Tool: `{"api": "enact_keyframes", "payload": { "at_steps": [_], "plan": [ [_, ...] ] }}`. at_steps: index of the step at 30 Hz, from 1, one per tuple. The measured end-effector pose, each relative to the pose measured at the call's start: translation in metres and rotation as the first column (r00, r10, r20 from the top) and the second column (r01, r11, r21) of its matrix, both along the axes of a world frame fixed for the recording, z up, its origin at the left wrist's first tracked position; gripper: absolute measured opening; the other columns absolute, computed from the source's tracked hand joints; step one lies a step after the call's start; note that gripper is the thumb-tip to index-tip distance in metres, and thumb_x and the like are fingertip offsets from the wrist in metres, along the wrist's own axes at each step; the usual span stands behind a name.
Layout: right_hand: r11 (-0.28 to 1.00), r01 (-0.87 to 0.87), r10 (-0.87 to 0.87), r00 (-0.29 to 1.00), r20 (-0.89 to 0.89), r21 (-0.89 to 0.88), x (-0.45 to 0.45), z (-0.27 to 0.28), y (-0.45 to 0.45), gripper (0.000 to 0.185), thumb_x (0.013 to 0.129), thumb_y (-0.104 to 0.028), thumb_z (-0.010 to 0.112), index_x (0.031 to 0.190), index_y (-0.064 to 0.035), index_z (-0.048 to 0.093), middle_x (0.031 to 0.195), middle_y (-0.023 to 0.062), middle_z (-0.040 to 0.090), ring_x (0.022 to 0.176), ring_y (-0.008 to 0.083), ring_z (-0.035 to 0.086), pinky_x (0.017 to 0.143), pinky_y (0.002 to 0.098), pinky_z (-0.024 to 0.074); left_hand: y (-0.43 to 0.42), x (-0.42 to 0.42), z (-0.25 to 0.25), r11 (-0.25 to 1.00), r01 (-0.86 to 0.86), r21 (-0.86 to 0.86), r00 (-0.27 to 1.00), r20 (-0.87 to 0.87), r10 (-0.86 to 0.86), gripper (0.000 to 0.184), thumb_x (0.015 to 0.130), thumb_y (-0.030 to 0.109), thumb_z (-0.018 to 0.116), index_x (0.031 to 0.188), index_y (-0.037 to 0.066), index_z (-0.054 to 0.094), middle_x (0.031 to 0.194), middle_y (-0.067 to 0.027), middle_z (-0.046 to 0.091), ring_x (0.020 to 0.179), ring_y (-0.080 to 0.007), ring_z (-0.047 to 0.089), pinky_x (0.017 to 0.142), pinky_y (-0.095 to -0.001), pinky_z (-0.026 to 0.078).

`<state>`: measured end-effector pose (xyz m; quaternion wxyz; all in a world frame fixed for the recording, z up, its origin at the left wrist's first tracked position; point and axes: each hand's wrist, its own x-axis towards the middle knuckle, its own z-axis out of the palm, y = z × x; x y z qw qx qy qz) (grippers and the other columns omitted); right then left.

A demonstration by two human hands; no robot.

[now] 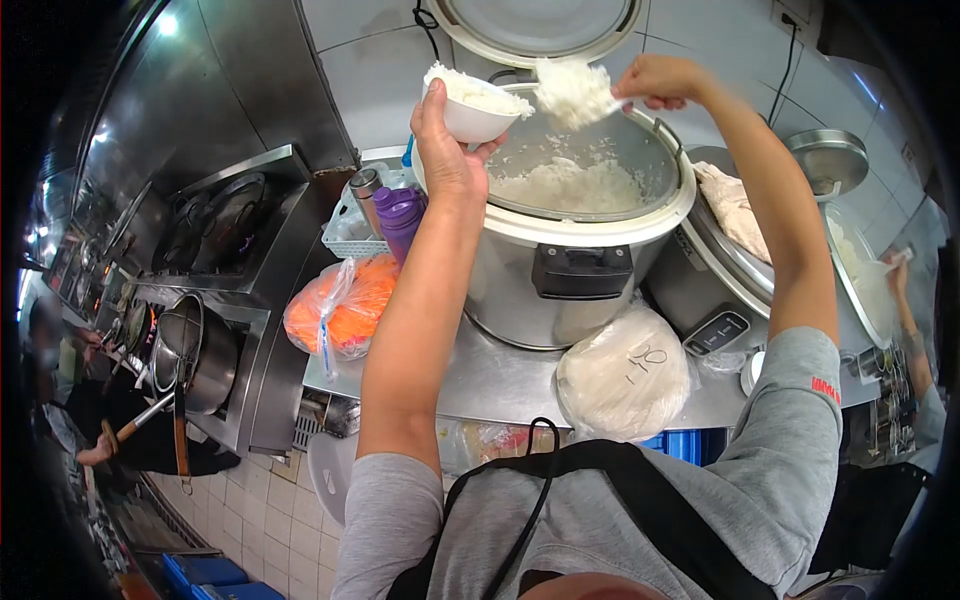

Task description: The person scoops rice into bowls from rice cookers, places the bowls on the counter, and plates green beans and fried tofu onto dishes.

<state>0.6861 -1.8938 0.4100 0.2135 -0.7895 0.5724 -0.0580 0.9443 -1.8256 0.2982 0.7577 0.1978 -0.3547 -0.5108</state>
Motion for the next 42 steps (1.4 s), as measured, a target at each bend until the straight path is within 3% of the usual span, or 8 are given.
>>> {"api": "enact_keyframes", "payload": {
  "at_steps": [5, 8, 13, 17, 20, 23, 29, 42],
  "plan": [
    [0.96, -0.002, 0.012, 0.999, 0.036, -0.28, 0.039, 0.002, 0.017, 0.029, 0.087, -0.028, 0.055, 0.092, -0.0004, 0.062, 0.058, 0.0028, 0.051, 0.04, 0.0123, 0.042, 0.035, 0.0286, 0.0333, -0.012, 0.001, -0.002, 0.993, 0.102, 0.06, 0.991, 0.086, -0.107, 0.073, 0.08, 0.045, 0.062, 0.131, 0.01, 0.024, 0.125, -0.0176, 0.038, 0.109, -0.0349, 0.048, 0.076, -0.0531, 0.045],
    [0.792, -0.298, 0.073, 0.913, -0.402, -0.533, 0.075, -0.043, 0.027, 0.024, 0.084, -0.008, 0.046, 0.102, 0.0032, 0.056, 0.078, 0.0192, 0.064, 0.074, 0.0316, 0.065, 0.058, 0.0406, 0.0513, -0.015, 0.0, -0.001, 0.99, 0.101, 0.1, 0.992, 0.066, -0.107, 0.073, 0.08, 0.04, 0.064, 0.132, 0.008, 0.025, 0.124, -0.0185, 0.041, 0.107, -0.0361, 0.049, 0.077, -0.0551, 0.046],
    [0.613, -0.227, 0.058, 0.968, -0.243, -0.757, 0.107, -0.089, 0.092, 0.05, 0.081, -0.001, 0.045, 0.126, 0.0152, 0.032, 0.08, 0.0276, 0.061, 0.08, 0.0364, 0.063, 0.066, 0.0433, 0.0517, -0.019, 0.003, -0.004, 0.983, 0.152, 0.105, 0.984, 0.08, -0.161, 0.069, 0.08, 0.042, 0.062, 0.131, 0.009, 0.029, 0.125, -0.018, 0.041, 0.108, -0.0363, 0.049, 0.078, -0.0571, 0.045],
    [0.737, -0.172, 0.008, 0.969, -0.247, -0.653, 0.075, -0.041, 0.086, 0.045, 0.087, -0.008, 0.047, 0.132, -0.0058, 0.043, 0.087, 0.0221, 0.064, 0.084, 0.0336, 0.063, 0.074, 0.0437, 0.0497, -0.004, -0.004, 0.007, 0.971, 0.198, 0.136, 0.977, 0.054, -0.207, 0.061, 0.084, 0.047, 0.053, 0.13, 0.01, 0.038, 0.128, -0.0158, 0.045, 0.114, -0.0352, 0.047, 0.084, -0.0574, 0.041],
    [0.55, -0.144, 0.239, 0.971, -0.01, -0.823, 0.041, -0.031, 0.054, 0.043, 0.088, -0.013, 0.052, 0.13, -0.0193, 0.049, 0.092, 0.0194, 0.065, 0.082, 0.0338, 0.063, 0.078, 0.0431, 0.0483, -0.005, -0.002, 0.006, 0.964, 0.242, 0.112, 0.967, 0.055, -0.25, 0.06, 0.084, 0.048, 0.052, 0.129, 0.01, 0.04, 0.127, -0.0155, 0.046, 0.113, -0.0349, 0.048, 0.083, -0.056, 0.042],
    [0.756, -0.155, 0.191, 0.981, -0.012, -0.636, 0.053, -0.034, 0.073, 0.043, 0.086, -0.013, 0.055, 0.128, -0.0212, 0.051, 0.098, 0.0206, 0.064, 0.085, 0.0348, 0.061, 0.079, 0.0415, 0.0481, 0.0, -0.004, 0.009, 0.958, 0.241, 0.158, 0.962, 0.09, -0.257, 0.059, 0.085, 0.05, 0.05, 0.128, 0.011, 0.04, 0.125, -0.0156, 0.047, 0.112, -0.0346, 0.049, 0.082, -0.0553, 0.042],
    [0.542, -0.223, 0.252, 0.963, -0.097, -0.81, 0.054, -0.059, 0.074, 0.042, 0.085, -0.012, 0.055, 0.125, -0.0238, 0.054, 0.095, 0.0161, 0.064, 0.084, 0.0321, 0.061, 0.071, 0.0418, 0.048, -0.007, -0.003, 0.005, 0.947, 0.271, 0.171, 0.947, 0.128, -0.294, 0.063, 0.085, 0.053, 0.052, 0.126, 0.008, 0.039, 0.12, -0.0165, 0.048, 0.106, -0.0337, 0.052, 0.077, -0.0544, 0.048],
    [0.484, -0.073, 0.368, 0.921, 0.127, -0.872, 0.043, -0.06, 0.091, 0.046, 0.086, -0.01, 0.056, 0.122, -0.037, 0.054, 0.08, 0.0056, 0.057, 0.07, 0.0231, 0.057, 0.066, 0.0375, 0.0487, -0.001, -0.001, 0.01, 0.927, 0.329, 0.179, 0.94, 0.029, -0.339, 0.066, 0.09, 0.06, 0.031, 0.13, 0.008, 0.038, 0.122, -0.0197, 0.049, 0.105, -0.0378, 0.054, 0.073, -0.0471, 0.054]
  ]
}}
